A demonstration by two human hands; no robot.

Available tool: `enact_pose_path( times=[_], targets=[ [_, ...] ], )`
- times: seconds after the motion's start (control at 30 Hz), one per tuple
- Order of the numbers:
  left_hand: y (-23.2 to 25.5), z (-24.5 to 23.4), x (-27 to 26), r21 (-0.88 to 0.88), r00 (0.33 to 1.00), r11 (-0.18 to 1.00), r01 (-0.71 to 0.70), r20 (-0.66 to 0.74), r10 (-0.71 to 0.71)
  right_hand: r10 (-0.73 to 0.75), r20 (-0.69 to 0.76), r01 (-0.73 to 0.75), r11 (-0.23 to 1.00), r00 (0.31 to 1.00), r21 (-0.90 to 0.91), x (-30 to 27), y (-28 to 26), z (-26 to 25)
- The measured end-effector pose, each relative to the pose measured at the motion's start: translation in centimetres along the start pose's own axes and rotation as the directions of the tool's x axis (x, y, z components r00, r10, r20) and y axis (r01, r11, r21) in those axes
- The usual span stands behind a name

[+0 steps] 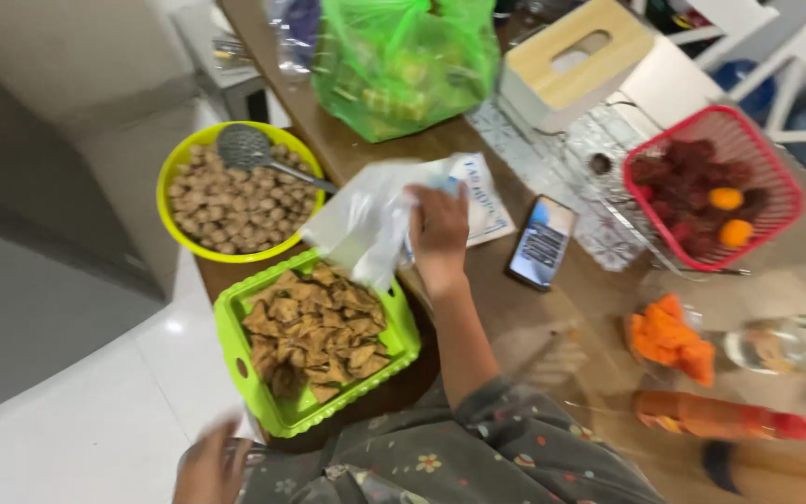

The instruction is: Packaging fried snacks into small plastic bags and tying them.

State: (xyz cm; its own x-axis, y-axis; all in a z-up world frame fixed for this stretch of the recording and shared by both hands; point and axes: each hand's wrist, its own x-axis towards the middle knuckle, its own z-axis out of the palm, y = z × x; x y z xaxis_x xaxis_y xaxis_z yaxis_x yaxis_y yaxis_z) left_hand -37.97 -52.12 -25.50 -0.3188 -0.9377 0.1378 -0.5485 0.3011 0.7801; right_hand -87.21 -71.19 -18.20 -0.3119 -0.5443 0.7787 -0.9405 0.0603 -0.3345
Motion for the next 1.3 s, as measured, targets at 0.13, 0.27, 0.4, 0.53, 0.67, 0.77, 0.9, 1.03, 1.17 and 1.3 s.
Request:
enact_pose_path(
  times=[0.13,0.27,0.4,0.53,0.67,0.77,0.9,1.03,1.17,1.3],
  targets=[
    [10.2,5.1,12.2,0.074,0.988,0.988,-0.135,-0.068,0.140,-0.275,0.386,0.216,0.958,0.881,0.191,-3.7,-7.4,-5.4],
    [15.3,7.8,12.3,0.217,0.864,0.882,-0.417,-0.207,0.460,-0.384,0.836,-0.001,0.909,0.392,0.418,-7.7,-11.0,-10.4],
    [8.9,11.7,8.0,-0.231,0.985,0.971,-0.053,0.146,0.088,-0.481,0.812,-0.335,0.745,0.329,0.577,-11.2,-9.7,-14.0],
    [9.5,10.0,5.0,-0.432,0.983,0.890,0.143,0.167,-0.076,-0.471,0.861,-0.624,0.619,0.190,0.477,-13.6,-4.9,-15.6],
    [8.5,9.3,3.3,-0.655,0.976,0.727,0.207,0.083,-0.203,-0.173,0.848,-0.844,-0.312,0.501,0.435,-22.5,2.6,-9.5],
    [7.4,10.7,3.5,-0.701,0.969,0.692,0.171,-0.006,-0.246,-0.217,0.831,-0.855,-0.219,0.513,0.470,-19.9,-2.2,-11.6],
    [7.8,11.3,3.4,-0.536,0.950,0.803,0.262,-0.003,-0.312,-0.279,0.918,-0.935,-0.293,0.282,0.198,-25.4,0.0,-8.4],
    [5.7,11.9,3.4,-0.156,0.910,0.898,0.412,0.117,-0.397,-0.394,0.898,-0.979,-0.030,0.195,0.200,-17.6,-9.3,-15.2],
    [6.7,11.2,4.2,-0.019,0.880,0.900,0.436,0.220,-0.422,-0.107,0.991,-0.997,-0.013,0.077,0.076,-26.7,-4.4,-8.1],
    [7.5,10.4,6.4,0.022,0.905,0.924,0.382,0.196,-0.379,-0.056,0.989,-0.991,-0.027,0.134,0.133,-24.6,-5.9,-8.3]
  ],
)
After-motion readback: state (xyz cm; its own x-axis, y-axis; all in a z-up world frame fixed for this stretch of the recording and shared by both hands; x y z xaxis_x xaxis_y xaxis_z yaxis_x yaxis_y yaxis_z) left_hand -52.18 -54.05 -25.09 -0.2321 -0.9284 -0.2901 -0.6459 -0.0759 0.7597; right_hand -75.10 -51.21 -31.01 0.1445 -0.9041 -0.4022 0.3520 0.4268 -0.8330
